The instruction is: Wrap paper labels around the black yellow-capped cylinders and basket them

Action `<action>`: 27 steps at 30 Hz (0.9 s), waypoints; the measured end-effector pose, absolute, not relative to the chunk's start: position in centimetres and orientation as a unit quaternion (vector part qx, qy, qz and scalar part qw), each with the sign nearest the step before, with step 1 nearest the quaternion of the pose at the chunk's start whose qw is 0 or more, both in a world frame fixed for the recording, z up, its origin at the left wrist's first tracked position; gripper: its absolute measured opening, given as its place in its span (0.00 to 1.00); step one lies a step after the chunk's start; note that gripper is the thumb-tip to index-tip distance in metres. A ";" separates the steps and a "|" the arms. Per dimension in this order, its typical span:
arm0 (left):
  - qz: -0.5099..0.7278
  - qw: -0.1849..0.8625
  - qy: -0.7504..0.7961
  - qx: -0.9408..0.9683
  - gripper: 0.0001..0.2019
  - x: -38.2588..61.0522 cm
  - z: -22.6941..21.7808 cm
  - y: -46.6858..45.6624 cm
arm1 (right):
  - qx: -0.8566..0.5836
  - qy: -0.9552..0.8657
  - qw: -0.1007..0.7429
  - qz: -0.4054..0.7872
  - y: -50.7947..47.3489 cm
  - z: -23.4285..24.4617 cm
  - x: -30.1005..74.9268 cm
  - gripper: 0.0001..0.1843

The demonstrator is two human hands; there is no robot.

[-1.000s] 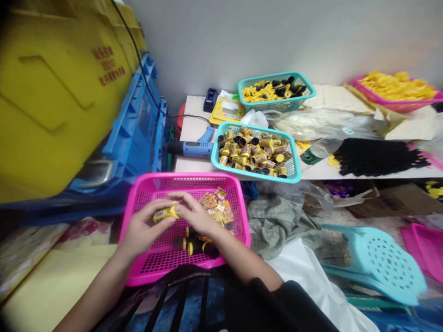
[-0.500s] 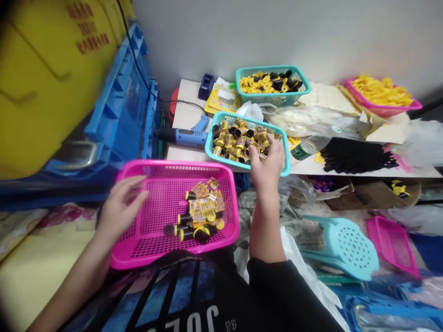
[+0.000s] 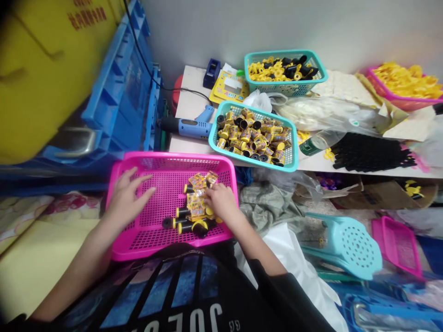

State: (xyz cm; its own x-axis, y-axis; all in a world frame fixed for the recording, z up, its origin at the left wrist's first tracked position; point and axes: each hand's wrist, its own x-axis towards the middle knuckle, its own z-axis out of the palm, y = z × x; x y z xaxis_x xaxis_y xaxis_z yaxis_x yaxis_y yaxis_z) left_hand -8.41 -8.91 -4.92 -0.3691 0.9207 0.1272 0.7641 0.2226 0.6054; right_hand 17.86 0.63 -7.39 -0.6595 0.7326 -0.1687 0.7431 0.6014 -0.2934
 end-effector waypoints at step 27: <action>0.541 0.540 0.583 0.276 0.23 -2.9 -1.4 -8.7 | 0.369 0.656 -0.315 -0.578 -1.3 -2.8 11.0 0.21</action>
